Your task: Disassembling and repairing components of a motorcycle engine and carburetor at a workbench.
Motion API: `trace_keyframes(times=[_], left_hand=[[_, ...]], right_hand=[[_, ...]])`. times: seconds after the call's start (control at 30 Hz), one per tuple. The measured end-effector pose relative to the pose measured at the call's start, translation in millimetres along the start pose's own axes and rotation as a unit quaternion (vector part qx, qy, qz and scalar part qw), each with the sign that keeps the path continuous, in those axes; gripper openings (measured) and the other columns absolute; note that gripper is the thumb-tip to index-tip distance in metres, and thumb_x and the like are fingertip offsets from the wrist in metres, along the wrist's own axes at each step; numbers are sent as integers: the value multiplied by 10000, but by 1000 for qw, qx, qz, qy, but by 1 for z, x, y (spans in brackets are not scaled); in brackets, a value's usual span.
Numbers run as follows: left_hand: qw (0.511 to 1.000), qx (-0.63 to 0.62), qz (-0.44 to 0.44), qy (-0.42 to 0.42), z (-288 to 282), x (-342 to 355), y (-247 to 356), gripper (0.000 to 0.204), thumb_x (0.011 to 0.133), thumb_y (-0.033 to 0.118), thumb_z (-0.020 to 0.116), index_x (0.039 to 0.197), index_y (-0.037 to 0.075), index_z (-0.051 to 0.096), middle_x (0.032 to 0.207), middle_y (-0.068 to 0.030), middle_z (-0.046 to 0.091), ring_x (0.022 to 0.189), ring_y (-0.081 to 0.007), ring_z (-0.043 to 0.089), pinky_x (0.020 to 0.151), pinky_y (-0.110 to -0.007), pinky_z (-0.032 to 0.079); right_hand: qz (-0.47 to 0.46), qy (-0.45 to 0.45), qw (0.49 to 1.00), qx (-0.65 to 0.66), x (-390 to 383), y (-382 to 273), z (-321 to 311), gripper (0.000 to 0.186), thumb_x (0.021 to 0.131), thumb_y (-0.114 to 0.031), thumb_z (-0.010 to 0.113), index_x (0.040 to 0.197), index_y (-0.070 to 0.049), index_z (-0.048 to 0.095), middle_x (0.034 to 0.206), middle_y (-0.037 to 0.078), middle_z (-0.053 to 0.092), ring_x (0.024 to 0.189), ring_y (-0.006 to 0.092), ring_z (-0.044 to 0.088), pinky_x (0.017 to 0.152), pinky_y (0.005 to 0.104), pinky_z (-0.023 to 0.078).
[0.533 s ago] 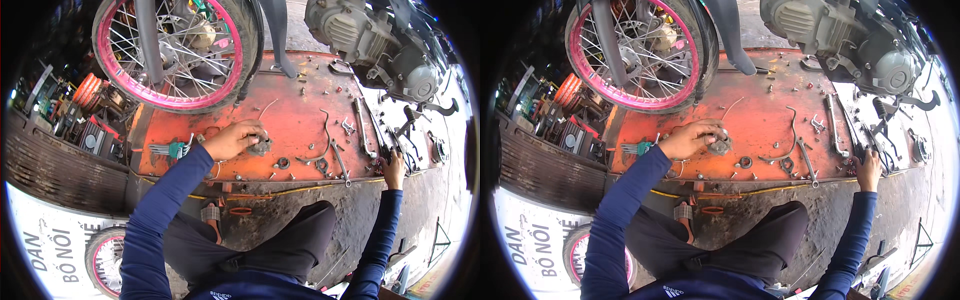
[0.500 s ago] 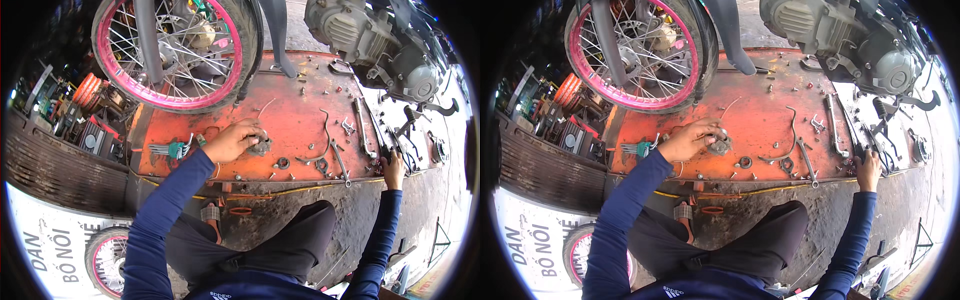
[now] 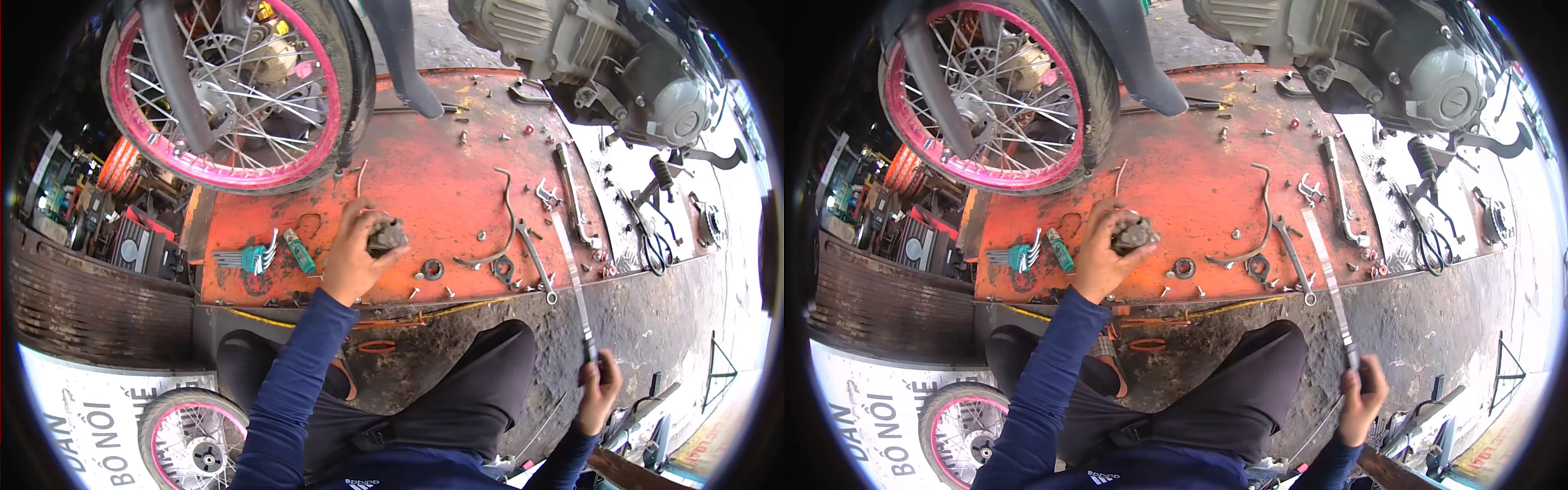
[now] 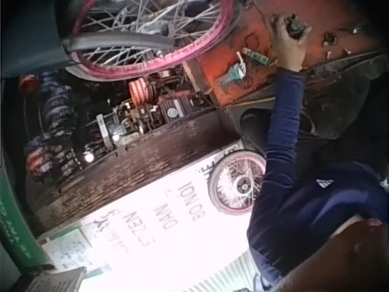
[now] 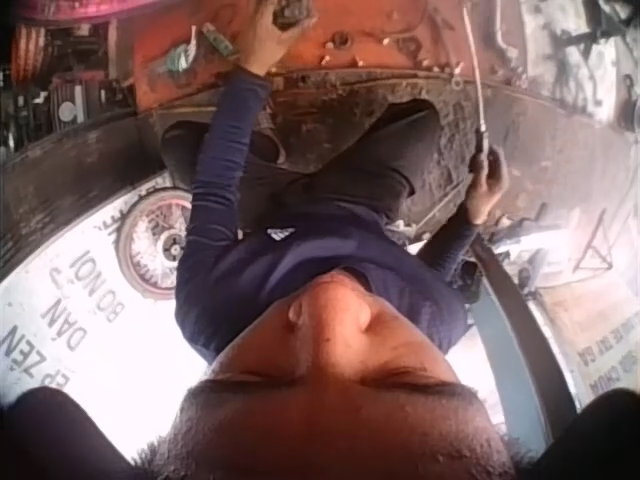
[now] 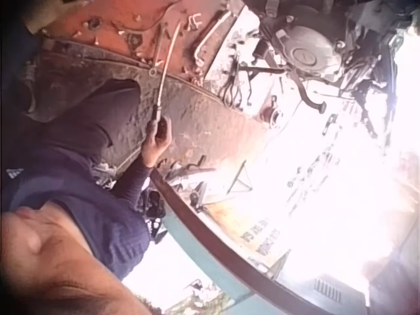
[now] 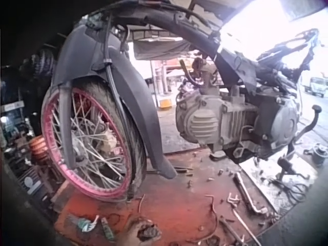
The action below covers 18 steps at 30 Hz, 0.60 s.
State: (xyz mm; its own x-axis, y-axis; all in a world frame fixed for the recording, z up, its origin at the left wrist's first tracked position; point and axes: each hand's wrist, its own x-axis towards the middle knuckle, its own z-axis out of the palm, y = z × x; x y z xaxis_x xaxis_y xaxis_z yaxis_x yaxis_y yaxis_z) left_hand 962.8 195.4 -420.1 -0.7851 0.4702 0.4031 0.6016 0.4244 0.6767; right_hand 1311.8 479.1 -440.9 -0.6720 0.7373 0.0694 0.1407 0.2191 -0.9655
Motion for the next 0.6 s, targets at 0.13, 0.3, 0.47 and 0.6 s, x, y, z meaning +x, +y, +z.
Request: trace_keyframes(times=[0.13,0.3,0.47,0.6], left_hand=[[995,-3,83,52,-4,5,-14,404,750,149,787,1094,66,592,1151,-108,485,1013,-291,593,809,-425,519],[994,91,27,44,-5,3,0,364,839,156,705,1164,62,571,1169,-130,501,1049,-303,583,826,-394,510],[998,-12,40,47,-1,3,-22,434,911,171,631,1300,51,479,1283,-151,494,1071,-299,574,879,-382,493],[995,-101,24,13,1,6,-24,493,917,165,617,1355,49,423,1314,-142,487,1078,-280,558,919,-383,474]], right_hand=[[41,-71,991,109,-21,-1,58,253,888,-217,647,968,18,593,713,-4,524,592,65,486,536,214,376],[20,-120,987,105,-15,-6,89,184,823,-96,663,908,48,585,814,57,552,709,124,510,651,246,412],[22,-118,988,101,-18,-6,104,189,822,-101,662,921,46,596,838,68,570,763,141,519,708,253,412],[65,-104,987,107,-22,-12,113,189,829,-100,658,927,48,597,834,66,566,756,145,512,703,260,415]])
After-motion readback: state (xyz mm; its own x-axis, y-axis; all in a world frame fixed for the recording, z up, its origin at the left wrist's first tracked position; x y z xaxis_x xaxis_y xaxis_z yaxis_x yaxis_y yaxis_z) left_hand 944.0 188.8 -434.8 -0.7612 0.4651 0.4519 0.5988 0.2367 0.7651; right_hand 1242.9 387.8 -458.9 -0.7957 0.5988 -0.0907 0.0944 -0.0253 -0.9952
